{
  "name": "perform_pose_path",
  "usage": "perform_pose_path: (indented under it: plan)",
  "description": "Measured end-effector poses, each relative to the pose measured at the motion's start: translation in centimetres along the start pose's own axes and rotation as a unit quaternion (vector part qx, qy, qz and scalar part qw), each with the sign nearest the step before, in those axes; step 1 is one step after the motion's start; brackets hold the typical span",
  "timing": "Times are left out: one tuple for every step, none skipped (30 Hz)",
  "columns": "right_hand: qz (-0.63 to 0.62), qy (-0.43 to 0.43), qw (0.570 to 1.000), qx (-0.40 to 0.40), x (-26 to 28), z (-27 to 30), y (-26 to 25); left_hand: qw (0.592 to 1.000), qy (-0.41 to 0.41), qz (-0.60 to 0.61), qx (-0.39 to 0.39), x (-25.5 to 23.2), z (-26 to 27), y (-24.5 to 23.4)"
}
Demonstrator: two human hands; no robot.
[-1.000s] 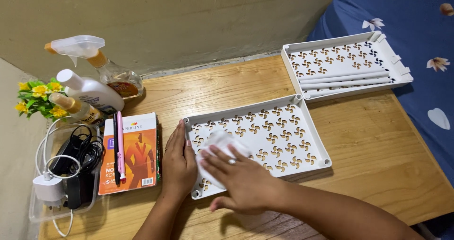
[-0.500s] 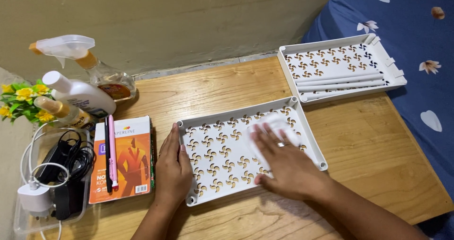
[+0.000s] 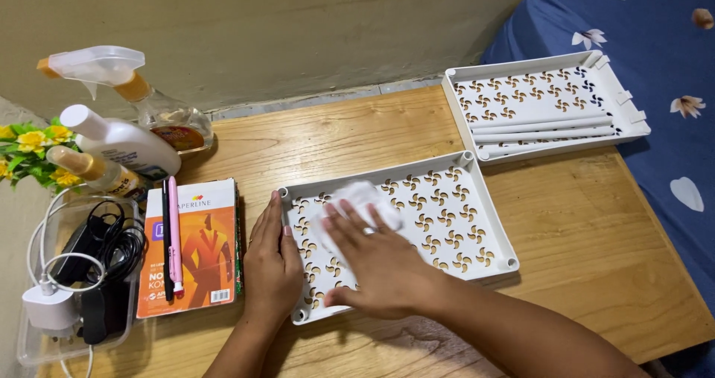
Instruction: The user is assembling a two-tier white plastic rack on a wooden table.
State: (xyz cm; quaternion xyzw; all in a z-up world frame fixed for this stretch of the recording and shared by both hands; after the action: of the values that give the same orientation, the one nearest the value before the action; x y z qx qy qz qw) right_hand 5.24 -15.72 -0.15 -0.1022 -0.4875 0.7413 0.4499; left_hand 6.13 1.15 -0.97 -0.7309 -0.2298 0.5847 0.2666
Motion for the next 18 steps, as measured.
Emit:
perform_pose_path:
  plan:
    - [0.001, -0.001, 1.000, 0.000, 0.5, -0.9, 0.1, 1.000, -0.001, -0.001, -0.001, 0.1, 0.0, 0.0]
    - [0.019, -0.024, 0.999, -0.026, 1.2, -1.6, 0.0, 1.000, -0.007, 0.006, 0.002, 0.2, 0.0, 0.0]
    - [0.037, -0.046, 0.997, -0.054, 1.9, -2.4, -0.1, 1.000, -0.012, 0.013, 0.005, 0.4, 0.0, 0.0]
    - [0.038, -0.048, 0.997, -0.054, 2.0, -2.7, -0.2, 1.000, -0.012, 0.011, 0.004, 0.6, 0.1, 0.0]
    - [0.037, -0.053, 0.996, -0.059, 2.1, -2.9, -0.4, 1.000, -0.007, 0.007, 0.004, 0.7, 0.1, 0.0]
    - [0.037, -0.057, 0.996, -0.063, 2.2, -3.1, -0.5, 1.000, -0.001, 0.003, 0.004, 0.8, 0.1, 0.1]
    - [0.037, -0.057, 0.996, -0.063, 1.9, -2.9, -0.5, 1.000, -0.001, 0.003, 0.003, 0.7, 0.1, 0.0]
    - [0.033, -0.046, 0.997, -0.054, 1.5, -2.8, -0.5, 1.000, -0.005, -0.002, 0.007, 0.6, 0.1, 0.0]
    - [0.028, -0.034, 0.998, -0.046, 1.1, -2.6, -0.5, 1.000, -0.007, -0.008, 0.011, 0.4, 0.0, 0.0]
    - [0.028, -0.033, 0.998, -0.047, 0.4, -2.1, -0.8, 1.000, -0.005, -0.007, 0.012, 0.4, 0.0, 0.1]
    - [0.018, -0.003, 0.999, -0.032, -0.5, -1.6, -0.8, 1.000, 0.005, -0.012, 0.004, 0.4, 0.1, 0.1]
    - [0.008, 0.027, 0.999, -0.017, -1.4, -1.0, -0.9, 1.000, 0.016, -0.017, -0.003, 0.3, 0.1, 0.2]
    - [0.008, 0.029, 0.999, -0.018, -2.4, -0.2, -1.0, 1.000, 0.018, -0.017, -0.003, 0.2, 0.0, 0.1]
    - [0.013, 0.064, 0.998, 0.003, -3.7, 0.5, -0.8, 1.000, 0.015, -0.015, -0.003, 0.1, 0.0, 0.0]
    - [0.016, 0.098, 0.995, 0.026, -4.9, 1.4, -0.5, 1.000, 0.011, -0.014, -0.001, 0.1, 0.1, 0.0]
    - [0.015, 0.100, 0.995, 0.026, -5.7, 2.1, -0.4, 1.000, 0.012, -0.013, 0.000, 0.0, 0.1, 0.0]
    - [0.024, 0.135, 0.990, 0.027, -6.8, 2.9, -0.3, 1.000, 0.003, -0.013, 0.001, 0.0, 0.0, 0.0]
    - [0.032, 0.171, 0.984, 0.028, -7.9, 3.8, -0.3, 1.000, -0.007, -0.013, 0.002, 0.0, 0.0, 0.0]
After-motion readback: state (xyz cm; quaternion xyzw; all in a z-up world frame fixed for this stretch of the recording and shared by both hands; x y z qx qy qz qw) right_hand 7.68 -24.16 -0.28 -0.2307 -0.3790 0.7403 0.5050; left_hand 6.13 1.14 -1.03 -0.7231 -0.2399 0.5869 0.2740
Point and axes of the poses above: each hand's wrist, its own z-axis away from the middle knuckle, its own y-axis out of the palm, x = y × z, the point moved 5 cm from there along -z, towards the middle knuckle, and after that the axes turned 12 degrees about x, right-handed, at the moved point
